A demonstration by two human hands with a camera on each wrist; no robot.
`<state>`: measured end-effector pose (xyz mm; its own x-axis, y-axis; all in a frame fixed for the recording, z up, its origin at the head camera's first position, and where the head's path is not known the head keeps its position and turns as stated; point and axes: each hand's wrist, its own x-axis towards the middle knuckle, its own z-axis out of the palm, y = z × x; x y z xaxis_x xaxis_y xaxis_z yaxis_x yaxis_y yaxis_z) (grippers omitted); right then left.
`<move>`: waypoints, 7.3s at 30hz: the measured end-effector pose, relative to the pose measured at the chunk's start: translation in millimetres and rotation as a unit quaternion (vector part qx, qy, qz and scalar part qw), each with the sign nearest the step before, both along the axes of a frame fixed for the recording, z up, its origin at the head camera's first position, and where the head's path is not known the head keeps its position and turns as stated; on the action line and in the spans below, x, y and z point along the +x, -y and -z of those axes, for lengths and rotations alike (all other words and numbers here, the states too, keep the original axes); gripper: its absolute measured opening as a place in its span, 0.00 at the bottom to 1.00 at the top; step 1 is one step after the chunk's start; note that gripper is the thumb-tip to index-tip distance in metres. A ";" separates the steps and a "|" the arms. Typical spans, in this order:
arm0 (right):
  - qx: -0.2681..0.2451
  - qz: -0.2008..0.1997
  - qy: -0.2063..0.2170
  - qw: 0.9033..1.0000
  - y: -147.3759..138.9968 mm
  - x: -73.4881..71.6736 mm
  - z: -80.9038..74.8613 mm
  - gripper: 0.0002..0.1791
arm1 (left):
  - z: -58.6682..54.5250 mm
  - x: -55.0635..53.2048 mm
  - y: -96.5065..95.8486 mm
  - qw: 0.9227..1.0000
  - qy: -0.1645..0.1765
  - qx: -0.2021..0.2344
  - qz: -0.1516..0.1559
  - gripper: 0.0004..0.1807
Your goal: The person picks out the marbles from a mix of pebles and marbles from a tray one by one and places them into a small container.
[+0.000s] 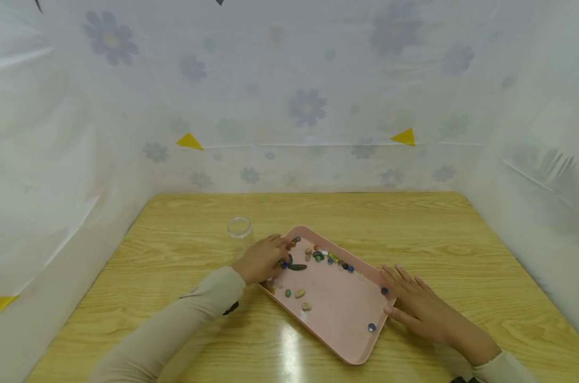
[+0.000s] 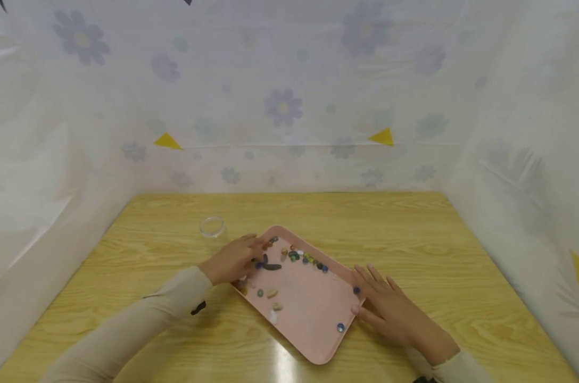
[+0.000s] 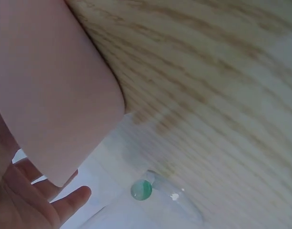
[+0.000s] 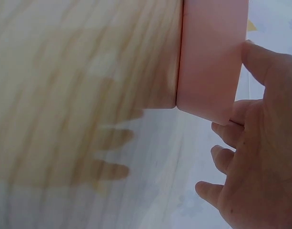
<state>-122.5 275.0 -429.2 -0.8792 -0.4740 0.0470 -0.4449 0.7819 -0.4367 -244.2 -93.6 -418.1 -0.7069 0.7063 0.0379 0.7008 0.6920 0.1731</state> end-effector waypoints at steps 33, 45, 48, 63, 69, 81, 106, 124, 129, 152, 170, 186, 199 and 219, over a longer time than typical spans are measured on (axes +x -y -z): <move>0.011 0.002 -0.011 1.000 0.5 -0.6 -0.2 0.37 | -69.9 6.8 44.2 0.972 -0.163 0.155 -0.070 0.08; 0.015 -0.001 -0.014 1.000 -0.3 -1.9 -1.0 0.37 | -62.9 4.2 75.8 0.963 -0.123 0.167 -0.170 0.09; 0.013 -0.001 -0.013 1.000 -0.4 -1.9 0.0 0.37 | -60.5 4.4 78.4 0.961 -0.115 0.172 -0.184 0.09; 0.014 0.000 -0.021 1.000 0.2 -0.7 0.2 0.37 | -60.3 3.3 79.3 0.961 -0.100 0.174 -0.190 0.11; 0.014 0.000 -0.012 1.000 0.2 -1.0 0.0 0.38 | -59.2 2.3 79.5 0.961 -0.103 0.173 -0.187 0.11; 0.008 -0.001 -0.009 1.000 -1.3 -0.8 2.2 0.38 | -58.4 3.5 79.2 0.961 -0.102 0.179 -0.186 0.10; 0.002 -0.001 -0.004 1.000 -1.0 -1.9 1.7 0.38 | -39.3 12.0 61.1 0.962 -0.192 0.194 0.005 0.11; 0.006 -0.003 -0.003 1.000 -1.7 -2.3 1.9 0.37 | -16.3 19.9 41.8 0.972 -0.210 0.030 0.102 0.22; 0.006 -0.003 -0.001 1.000 -1.1 -2.2 1.2 0.37 | -11.7 20.7 39.1 0.976 -0.195 0.003 0.100 0.38; 0.004 0.001 -0.010 1.000 -1.8 -2.3 4.0 0.38 | -11.2 21.1 22.5 0.982 -0.169 -0.077 0.032 0.04; 0.030 -0.004 -0.033 0.999 0.0 -0.7 1.6 0.37 | -9.4 20.1 20.1 0.982 -0.163 -0.094 0.025 0.03; 0.101 -0.039 -0.130 0.986 3.6 1.6 1.3 0.35 | -9.0 21.1 20.1 0.984 -0.145 -0.104 0.024 0.05; 0.094 -0.040 -0.123 0.987 5.4 5.6 -0.9 0.35 | -8.4 20.4 19.6 0.971 -0.197 -0.129 0.036 0.03; 0.085 -0.048 -0.135 0.986 2.8 2.8 2.2 0.35 | -48.6 13.0 19.0 0.962 -0.259 0.063 0.065 0.05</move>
<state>-119.7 272.2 -431.4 -0.7963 -0.5753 0.1867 -0.6024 0.7822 -0.1589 -231.2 -112.6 -369.5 -0.4759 0.7543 0.4523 0.7951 0.5888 -0.1454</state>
